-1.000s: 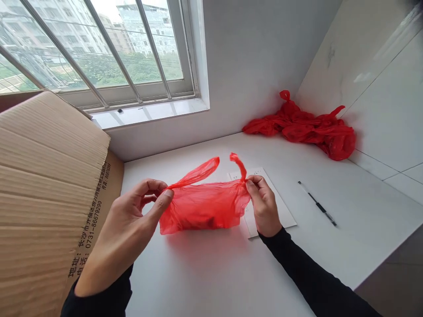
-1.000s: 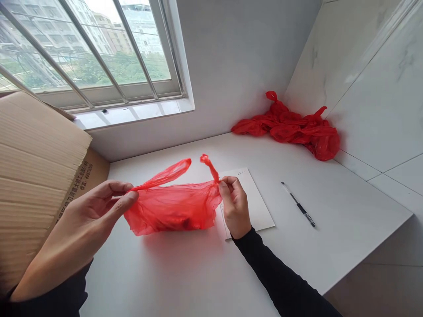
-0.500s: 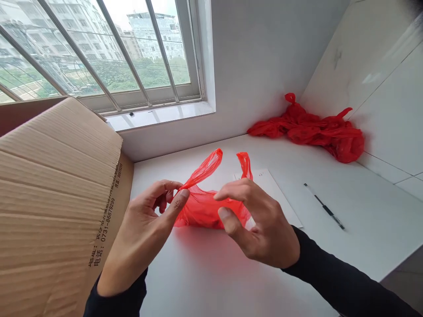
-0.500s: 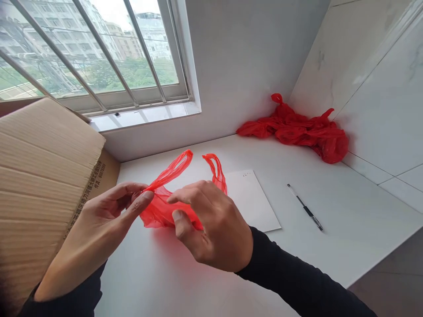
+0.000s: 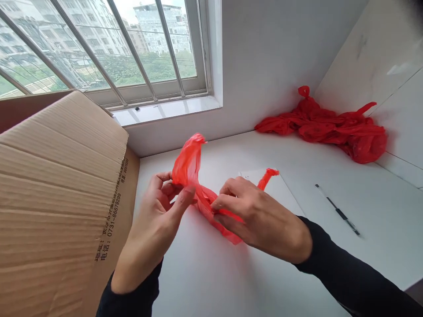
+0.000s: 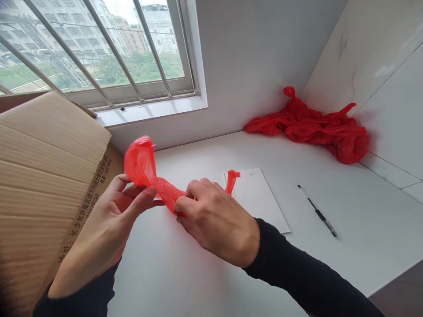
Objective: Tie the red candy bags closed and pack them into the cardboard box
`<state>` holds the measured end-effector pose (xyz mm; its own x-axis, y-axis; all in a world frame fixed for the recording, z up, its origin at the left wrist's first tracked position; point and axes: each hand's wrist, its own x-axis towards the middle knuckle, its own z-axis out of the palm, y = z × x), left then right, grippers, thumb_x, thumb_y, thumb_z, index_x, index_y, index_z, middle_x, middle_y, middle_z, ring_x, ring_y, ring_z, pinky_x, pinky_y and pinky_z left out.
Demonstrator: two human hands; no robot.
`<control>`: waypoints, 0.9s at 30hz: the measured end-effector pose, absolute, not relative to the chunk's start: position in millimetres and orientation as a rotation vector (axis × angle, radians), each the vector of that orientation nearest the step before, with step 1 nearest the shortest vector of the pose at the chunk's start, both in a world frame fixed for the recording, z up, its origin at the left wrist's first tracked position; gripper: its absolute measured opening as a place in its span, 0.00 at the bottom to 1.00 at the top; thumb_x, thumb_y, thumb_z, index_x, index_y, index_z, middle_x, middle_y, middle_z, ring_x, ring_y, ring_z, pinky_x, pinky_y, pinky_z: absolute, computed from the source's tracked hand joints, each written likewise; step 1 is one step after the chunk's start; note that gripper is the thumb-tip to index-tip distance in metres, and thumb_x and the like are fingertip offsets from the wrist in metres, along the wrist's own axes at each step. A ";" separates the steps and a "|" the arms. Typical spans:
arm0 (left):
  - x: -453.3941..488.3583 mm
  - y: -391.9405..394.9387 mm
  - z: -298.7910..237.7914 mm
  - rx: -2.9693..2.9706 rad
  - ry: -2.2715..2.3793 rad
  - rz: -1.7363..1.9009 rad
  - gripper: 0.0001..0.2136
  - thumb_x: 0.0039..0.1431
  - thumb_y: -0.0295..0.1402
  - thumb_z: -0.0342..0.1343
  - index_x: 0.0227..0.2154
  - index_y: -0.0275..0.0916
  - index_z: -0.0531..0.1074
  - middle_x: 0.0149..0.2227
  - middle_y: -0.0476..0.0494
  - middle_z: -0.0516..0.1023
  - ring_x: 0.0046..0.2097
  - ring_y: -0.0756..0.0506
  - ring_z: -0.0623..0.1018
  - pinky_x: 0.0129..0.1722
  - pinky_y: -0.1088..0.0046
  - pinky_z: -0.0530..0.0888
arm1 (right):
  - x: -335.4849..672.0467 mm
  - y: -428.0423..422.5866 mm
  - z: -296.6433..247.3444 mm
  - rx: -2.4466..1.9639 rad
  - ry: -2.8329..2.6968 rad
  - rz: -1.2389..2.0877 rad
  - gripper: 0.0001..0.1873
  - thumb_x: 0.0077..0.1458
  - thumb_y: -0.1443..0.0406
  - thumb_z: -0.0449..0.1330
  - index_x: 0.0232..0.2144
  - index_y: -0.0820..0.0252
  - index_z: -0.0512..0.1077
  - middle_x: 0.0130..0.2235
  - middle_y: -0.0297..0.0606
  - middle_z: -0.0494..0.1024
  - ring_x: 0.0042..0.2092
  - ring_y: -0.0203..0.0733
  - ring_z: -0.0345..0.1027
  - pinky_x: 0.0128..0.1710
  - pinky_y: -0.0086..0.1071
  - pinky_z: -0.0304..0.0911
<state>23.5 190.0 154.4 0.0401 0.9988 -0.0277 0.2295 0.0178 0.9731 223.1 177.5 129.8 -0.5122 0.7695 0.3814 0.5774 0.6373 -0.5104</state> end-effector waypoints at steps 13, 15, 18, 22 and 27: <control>12.8 195.1 151.9 1.453 1.361 1.052 0.18 0.61 0.35 0.59 0.53 0.51 0.67 0.28 0.54 0.76 0.28 0.49 0.75 0.28 0.75 0.74 | 226.6 183.6 124.8 -1.441 -2.158 0.484 0.25 0.72 0.51 0.40 0.47 0.57 0.72 0.26 0.35 0.70 0.26 0.41 0.60 0.26 0.36 0.53; 13.6 192.6 156.0 1.496 1.379 0.996 0.16 0.60 0.33 0.58 0.51 0.50 0.70 0.26 0.54 0.75 0.27 0.49 0.74 0.26 0.76 0.71 | 230.3 187.3 123.6 -1.515 -2.086 0.298 0.23 0.71 0.54 0.45 0.56 0.58 0.69 0.30 0.40 0.74 0.30 0.46 0.64 0.29 0.39 0.58; 19.4 189.6 159.9 1.570 1.470 0.962 0.08 0.59 0.35 0.60 0.42 0.47 0.75 0.29 0.53 0.76 0.31 0.48 0.75 0.24 0.77 0.68 | 229.7 186.7 125.9 -1.403 -2.018 0.002 0.18 0.67 0.62 0.53 0.57 0.58 0.71 0.47 0.50 0.75 0.46 0.56 0.66 0.44 0.50 0.64; 23.4 187.0 162.6 1.700 1.499 1.014 0.03 0.60 0.33 0.56 0.31 0.46 0.75 0.28 0.52 0.73 0.34 0.48 0.74 0.28 0.77 0.69 | 217.6 179.8 125.8 -1.022 -2.117 0.284 0.19 0.66 0.72 0.49 0.53 0.56 0.73 0.48 0.45 0.77 0.48 0.50 0.69 0.47 0.47 0.68; 10.5 184.9 163.7 1.640 1.404 1.092 0.03 0.52 0.30 0.59 0.30 0.45 0.75 0.28 0.52 0.72 0.30 0.48 0.72 0.28 0.75 0.70 | 205.0 183.6 101.8 -1.212 -2.497 0.657 0.21 0.54 0.77 0.55 0.49 0.58 0.72 0.33 0.40 0.79 0.27 0.43 0.69 0.23 0.34 0.61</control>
<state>10.5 184.9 163.7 0.0537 0.9869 0.1521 0.3905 -0.1609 0.9064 205.0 183.6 101.8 -0.6046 0.7944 0.0582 0.6629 0.5424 -0.5161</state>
